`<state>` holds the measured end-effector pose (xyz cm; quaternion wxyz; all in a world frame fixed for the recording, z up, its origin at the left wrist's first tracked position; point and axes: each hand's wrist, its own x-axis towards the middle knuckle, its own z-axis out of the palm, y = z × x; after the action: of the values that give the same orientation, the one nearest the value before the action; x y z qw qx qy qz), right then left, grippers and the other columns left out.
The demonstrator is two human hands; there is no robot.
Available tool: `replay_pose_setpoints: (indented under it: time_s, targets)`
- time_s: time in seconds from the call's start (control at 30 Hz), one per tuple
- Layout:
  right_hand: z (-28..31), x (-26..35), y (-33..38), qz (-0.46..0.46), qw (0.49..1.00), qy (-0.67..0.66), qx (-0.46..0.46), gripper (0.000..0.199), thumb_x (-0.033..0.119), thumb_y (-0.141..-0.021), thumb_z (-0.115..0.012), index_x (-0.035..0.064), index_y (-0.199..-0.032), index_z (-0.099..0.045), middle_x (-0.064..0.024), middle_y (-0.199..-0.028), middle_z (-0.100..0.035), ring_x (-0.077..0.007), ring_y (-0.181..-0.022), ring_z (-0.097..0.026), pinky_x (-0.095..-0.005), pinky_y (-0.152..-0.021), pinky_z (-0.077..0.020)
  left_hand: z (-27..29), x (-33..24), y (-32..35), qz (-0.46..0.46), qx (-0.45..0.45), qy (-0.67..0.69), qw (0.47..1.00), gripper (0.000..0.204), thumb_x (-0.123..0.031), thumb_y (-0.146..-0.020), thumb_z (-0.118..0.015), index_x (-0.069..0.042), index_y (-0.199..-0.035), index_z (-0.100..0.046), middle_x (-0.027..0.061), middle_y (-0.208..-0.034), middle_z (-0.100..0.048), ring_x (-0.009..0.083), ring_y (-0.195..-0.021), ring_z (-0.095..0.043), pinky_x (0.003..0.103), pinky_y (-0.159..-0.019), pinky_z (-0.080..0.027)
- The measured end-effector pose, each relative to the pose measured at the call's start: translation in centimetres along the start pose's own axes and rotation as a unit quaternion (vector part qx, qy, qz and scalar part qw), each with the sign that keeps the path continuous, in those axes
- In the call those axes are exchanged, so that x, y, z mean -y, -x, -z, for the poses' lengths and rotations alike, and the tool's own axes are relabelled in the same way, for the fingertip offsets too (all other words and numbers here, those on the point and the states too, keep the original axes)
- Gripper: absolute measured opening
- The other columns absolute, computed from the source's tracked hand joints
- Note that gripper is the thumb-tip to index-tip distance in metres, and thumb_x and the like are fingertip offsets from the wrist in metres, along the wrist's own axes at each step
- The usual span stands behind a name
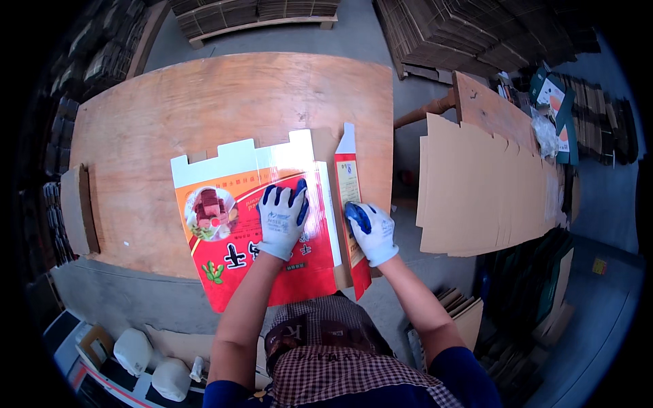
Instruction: The person applies a white paste to the flaps of flat cardboard sheets, then folds and presses the flaps to form boxes. The person handles multiple sheets and boxes, stacking the finished boxes on the table.
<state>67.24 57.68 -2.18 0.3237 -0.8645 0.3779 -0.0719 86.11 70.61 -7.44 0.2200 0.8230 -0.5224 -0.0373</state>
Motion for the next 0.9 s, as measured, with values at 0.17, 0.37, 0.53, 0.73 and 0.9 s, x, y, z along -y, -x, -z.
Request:
replay_pose_setpoints:
  time_s: [0.17,0.37,0.53,0.73,0.9]
  targets:
    - [-3.1,-1.1,-7.1,0.115,0.989,0.071,-0.06,0.046,0.03,-0.094,-0.061,0.0109,-0.136,-0.058,-0.0147,-0.14,-0.054,-0.034,-0.136,-0.044,-0.0483,-0.114,-0.0317,-1.3,0.2,-1.7,0.001,-0.017,-0.015,1.0,0.026,-0.022,-0.08,-0.073,-0.012,-0.103,-0.068,0.0119,-0.117,-0.057,0.0363,-0.12,-0.049,0.053,-0.098,-0.038]
    - [-4.4,-2.0,-9.8,0.155,0.982,0.102,-0.025,0.051,0.027,-0.095,-0.058,0.0136,-0.143,-0.054,-0.0132,-0.149,-0.047,-0.0379,-0.143,-0.035,-0.0526,-0.12,-0.0211,-1.2,0.5,-2.0,-0.017,-0.022,0.044,0.999,0.029,-0.018,-0.086,-0.068,-0.01,-0.114,-0.065,0.0154,-0.142,-0.051,0.04,-0.138,-0.039,0.059,-0.115,-0.027]
    - [-4.8,-1.7,-9.9,0.16,0.98,0.12,-0.024,0.046,0.027,-0.093,-0.06,0.0132,-0.137,-0.06,-0.0129,-0.145,-0.052,-0.0381,-0.141,-0.037,-0.0542,-0.12,-0.0213,-0.7,0.5,-2.7,-0.015,0.045,0.04,0.998,0.034,-0.02,-0.088,-0.064,-0.01,-0.12,-0.064,0.0136,-0.147,-0.048,0.0336,-0.142,-0.037,0.058,-0.119,-0.023]
    - [-5.0,-1.7,-10.1,0.164,0.978,0.126,-0.032,0.042,0.026,-0.091,-0.063,0.0129,-0.13,-0.065,-0.0116,-0.143,-0.055,-0.0366,-0.138,-0.04,-0.0542,-0.119,-0.023,-1.0,0.2,-3.3,-0.009,0.059,0.021,0.998,0.037,-0.02,-0.088,-0.062,-0.011,-0.123,-0.063,0.0106,-0.15,-0.045,0.0333,-0.143,-0.035,0.058,-0.121,-0.019]
    - [-5.1,-2.2,-10.0,0.176,0.975,0.127,-0.038,0.04,0.026,-0.09,-0.065,0.0124,-0.128,-0.066,-0.0115,-0.141,-0.056,-0.0368,-0.138,-0.041,-0.0552,-0.118,-0.0236,-0.7,0.1,-3.7,-0.006,0.06,0.029,0.998,0.039,-0.02,-0.087,-0.064,-0.012,-0.124,-0.064,0.0114,-0.148,-0.048,0.0349,-0.141,-0.037,0.058,-0.119,-0.022]
